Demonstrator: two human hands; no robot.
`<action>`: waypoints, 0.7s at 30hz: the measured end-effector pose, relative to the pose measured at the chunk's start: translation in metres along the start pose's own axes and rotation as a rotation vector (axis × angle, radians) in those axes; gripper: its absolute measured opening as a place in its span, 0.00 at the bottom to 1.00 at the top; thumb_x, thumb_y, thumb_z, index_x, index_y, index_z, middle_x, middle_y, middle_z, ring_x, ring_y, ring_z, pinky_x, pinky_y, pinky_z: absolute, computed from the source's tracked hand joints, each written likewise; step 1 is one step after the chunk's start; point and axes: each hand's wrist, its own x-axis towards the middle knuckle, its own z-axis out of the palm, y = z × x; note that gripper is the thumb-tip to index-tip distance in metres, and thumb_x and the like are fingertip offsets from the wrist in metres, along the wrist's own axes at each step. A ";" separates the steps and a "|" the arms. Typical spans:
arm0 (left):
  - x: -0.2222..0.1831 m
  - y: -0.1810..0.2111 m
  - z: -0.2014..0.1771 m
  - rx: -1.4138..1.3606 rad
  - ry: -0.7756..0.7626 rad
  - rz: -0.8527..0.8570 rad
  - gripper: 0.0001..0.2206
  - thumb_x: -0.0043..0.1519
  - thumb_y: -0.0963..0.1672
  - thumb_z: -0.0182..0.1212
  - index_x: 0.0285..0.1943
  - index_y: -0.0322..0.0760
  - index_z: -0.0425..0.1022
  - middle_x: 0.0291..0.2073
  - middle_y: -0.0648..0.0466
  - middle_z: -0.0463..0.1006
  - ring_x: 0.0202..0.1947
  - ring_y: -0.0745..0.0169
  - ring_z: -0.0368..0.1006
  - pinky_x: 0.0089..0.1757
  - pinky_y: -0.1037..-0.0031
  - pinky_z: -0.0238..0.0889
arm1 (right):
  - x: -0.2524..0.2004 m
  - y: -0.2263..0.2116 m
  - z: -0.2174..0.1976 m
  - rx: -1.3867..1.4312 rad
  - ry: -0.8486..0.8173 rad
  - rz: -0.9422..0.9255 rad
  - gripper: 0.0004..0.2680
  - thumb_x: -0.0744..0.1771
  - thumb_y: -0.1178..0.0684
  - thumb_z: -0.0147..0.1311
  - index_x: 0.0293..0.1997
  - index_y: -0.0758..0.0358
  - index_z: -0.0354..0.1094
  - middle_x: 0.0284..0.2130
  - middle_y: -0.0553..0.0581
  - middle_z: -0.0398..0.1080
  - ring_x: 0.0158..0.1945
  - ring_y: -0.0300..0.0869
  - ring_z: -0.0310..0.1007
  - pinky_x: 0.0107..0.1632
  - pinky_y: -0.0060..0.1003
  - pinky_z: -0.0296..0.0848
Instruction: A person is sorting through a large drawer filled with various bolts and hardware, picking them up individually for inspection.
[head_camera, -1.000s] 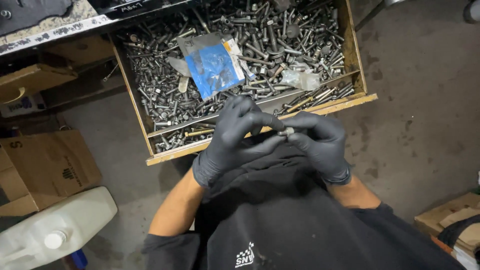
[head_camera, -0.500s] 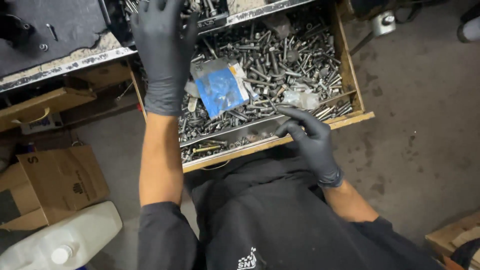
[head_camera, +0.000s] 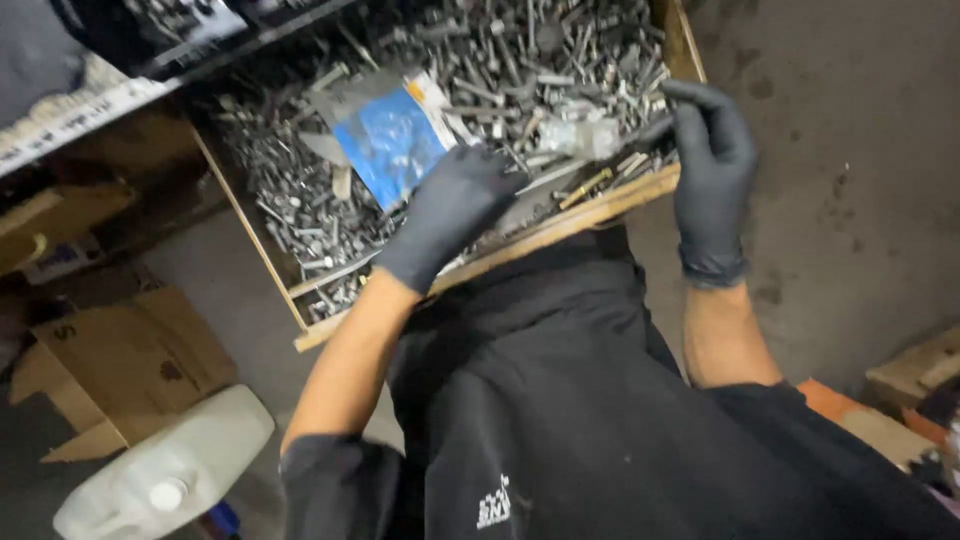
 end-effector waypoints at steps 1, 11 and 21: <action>-0.001 0.013 0.022 -0.010 -0.005 -0.003 0.09 0.50 0.39 0.68 0.37 0.44 0.77 0.25 0.55 0.74 0.31 0.49 0.72 0.34 0.61 0.66 | -0.008 0.002 -0.002 -0.004 -0.001 0.011 0.08 0.75 0.62 0.43 0.58 0.67 0.69 0.33 0.58 0.72 0.39 0.43 0.75 0.48 0.36 0.73; 0.013 0.019 0.102 0.052 0.154 0.240 0.04 0.55 0.45 0.66 0.31 0.45 0.76 0.30 0.53 0.68 0.33 0.50 0.67 0.34 0.62 0.61 | -0.018 0.019 -0.015 -0.051 -0.057 0.091 0.09 0.74 0.64 0.45 0.58 0.66 0.72 0.31 0.65 0.76 0.38 0.46 0.77 0.48 0.38 0.73; 0.002 0.041 -0.025 -0.526 0.368 -0.199 0.06 0.63 0.48 0.70 0.45 0.49 0.81 0.26 0.58 0.62 0.29 0.53 0.64 0.38 0.65 0.61 | -0.032 -0.014 0.016 -0.082 -0.354 -0.003 0.12 0.65 0.65 0.66 0.53 0.60 0.77 0.40 0.59 0.80 0.44 0.47 0.81 0.54 0.47 0.77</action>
